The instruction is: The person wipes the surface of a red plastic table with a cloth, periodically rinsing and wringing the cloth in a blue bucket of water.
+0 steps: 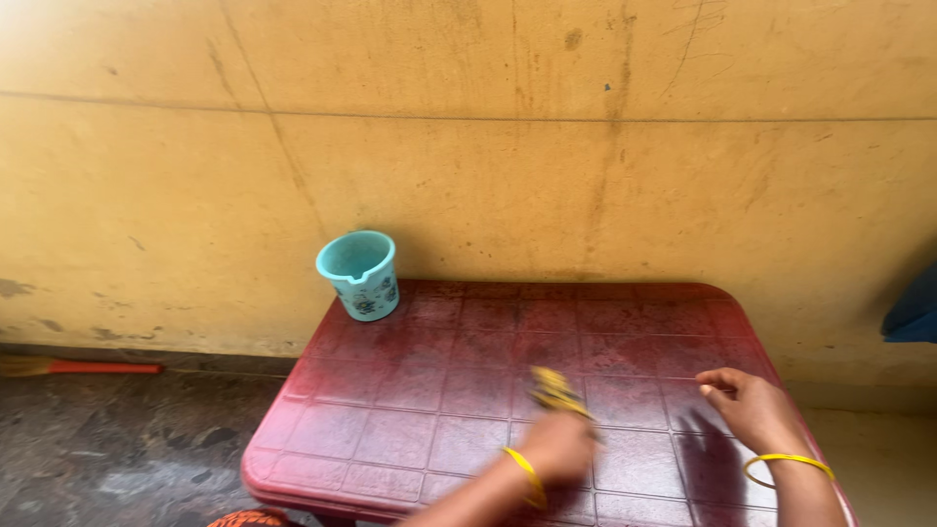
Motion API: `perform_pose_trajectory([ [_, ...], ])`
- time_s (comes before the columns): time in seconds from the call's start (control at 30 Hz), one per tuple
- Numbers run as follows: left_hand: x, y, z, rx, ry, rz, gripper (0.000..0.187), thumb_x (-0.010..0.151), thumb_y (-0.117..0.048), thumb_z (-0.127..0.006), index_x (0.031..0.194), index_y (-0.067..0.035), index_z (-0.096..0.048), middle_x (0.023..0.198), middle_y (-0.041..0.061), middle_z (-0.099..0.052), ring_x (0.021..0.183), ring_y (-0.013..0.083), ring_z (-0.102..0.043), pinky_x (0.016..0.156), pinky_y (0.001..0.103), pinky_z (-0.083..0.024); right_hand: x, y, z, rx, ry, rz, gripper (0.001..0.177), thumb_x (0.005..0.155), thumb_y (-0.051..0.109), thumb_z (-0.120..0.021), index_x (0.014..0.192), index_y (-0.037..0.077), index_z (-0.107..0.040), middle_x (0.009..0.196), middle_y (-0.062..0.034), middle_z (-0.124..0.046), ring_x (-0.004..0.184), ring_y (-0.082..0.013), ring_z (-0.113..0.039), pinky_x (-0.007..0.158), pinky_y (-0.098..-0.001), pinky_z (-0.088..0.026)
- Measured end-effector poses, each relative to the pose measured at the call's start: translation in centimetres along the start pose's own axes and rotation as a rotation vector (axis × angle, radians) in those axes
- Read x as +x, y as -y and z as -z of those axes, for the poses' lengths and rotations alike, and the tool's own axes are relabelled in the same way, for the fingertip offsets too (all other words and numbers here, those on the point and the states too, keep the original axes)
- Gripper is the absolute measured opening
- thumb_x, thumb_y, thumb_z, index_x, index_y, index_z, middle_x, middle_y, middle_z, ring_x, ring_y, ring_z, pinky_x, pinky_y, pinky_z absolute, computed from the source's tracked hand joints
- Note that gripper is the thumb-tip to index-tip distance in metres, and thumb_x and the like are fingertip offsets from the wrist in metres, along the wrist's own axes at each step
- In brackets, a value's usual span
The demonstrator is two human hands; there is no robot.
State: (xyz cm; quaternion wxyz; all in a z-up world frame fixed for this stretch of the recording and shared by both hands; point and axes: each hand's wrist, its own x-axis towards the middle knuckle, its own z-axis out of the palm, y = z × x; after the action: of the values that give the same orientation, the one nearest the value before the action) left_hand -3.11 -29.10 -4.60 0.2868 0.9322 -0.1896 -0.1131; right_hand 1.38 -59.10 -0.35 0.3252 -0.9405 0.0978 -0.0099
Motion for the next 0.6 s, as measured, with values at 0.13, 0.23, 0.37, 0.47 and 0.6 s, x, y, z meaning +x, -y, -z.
perform_pose_trajectory([
  [0.13, 1.3, -6.8, 0.3, -0.172, -0.097, -0.225, 0.031, 0.094, -0.033, -0.065, 0.108, -0.007, -0.074, 0.108, 0.018, -0.073, 0.097, 0.0368, -0.069, 0.086, 0.048, -0.054, 0.2, 1.0, -0.3, -0.016, 0.024, 0.018, 0.031, 0.092, 0.030, -0.071, 0.120, 0.019, -0.079, 0.116, -0.0082, -0.081, 0.109, -0.0242, -0.077, 0.097, -0.0386, -0.057],
  [0.23, 5.9, -4.5, 3.9, -0.343, -0.288, -0.159, 0.034, 0.090, -0.038, -0.073, 0.097, -0.005, -0.074, 0.098, 0.013, -0.074, 0.086, 0.0258, -0.072, 0.078, 0.039, -0.058, 0.2, 0.8, -0.4, -0.025, 0.064, 0.014, 0.032, 0.092, 0.031, -0.071, 0.120, 0.018, -0.079, 0.115, -0.0086, -0.081, 0.110, -0.0236, -0.076, 0.098, -0.0381, -0.057],
  [0.37, 9.5, 4.6, 11.1, -0.460, -0.664, 0.111, 0.021, 0.093, -0.027, -0.069, 0.099, -0.007, -0.072, 0.099, 0.010, -0.076, 0.092, 0.0230, -0.072, 0.084, 0.037, -0.058, 0.1, -0.1, 0.1, 0.015, 0.091, 0.003, 0.032, 0.091, 0.030, -0.072, 0.119, 0.017, -0.079, 0.114, -0.0075, -0.082, 0.111, -0.0222, -0.075, 0.098, -0.0382, -0.057],
  [0.47, 8.1, 10.7, 14.3, 0.003, -0.851, 0.338, 0.029, 0.090, -0.030, -0.074, 0.110, -0.009, -0.073, 0.114, 0.019, -0.067, 0.105, 0.0384, -0.064, 0.091, 0.049, -0.052, -0.2, -0.8, 0.5, -0.045, 0.084, -0.018, 0.032, 0.091, 0.031, -0.071, 0.120, 0.018, -0.079, 0.112, -0.0085, -0.083, 0.108, -0.0216, -0.077, 0.096, -0.0375, -0.058],
  [0.6, 8.6, 12.3, 11.9, -0.088, -0.660, 0.261, 0.029, 0.091, -0.032, -0.068, 0.113, -0.014, -0.076, 0.124, 0.014, -0.068, 0.115, 0.0337, -0.065, 0.101, 0.044, -0.052, 0.0, -1.3, 0.2, -0.057, 0.113, -0.013, 0.032, 0.090, 0.032, -0.071, 0.119, 0.019, -0.079, 0.114, -0.0067, -0.082, 0.110, -0.0199, -0.076, 0.096, -0.0363, -0.058],
])
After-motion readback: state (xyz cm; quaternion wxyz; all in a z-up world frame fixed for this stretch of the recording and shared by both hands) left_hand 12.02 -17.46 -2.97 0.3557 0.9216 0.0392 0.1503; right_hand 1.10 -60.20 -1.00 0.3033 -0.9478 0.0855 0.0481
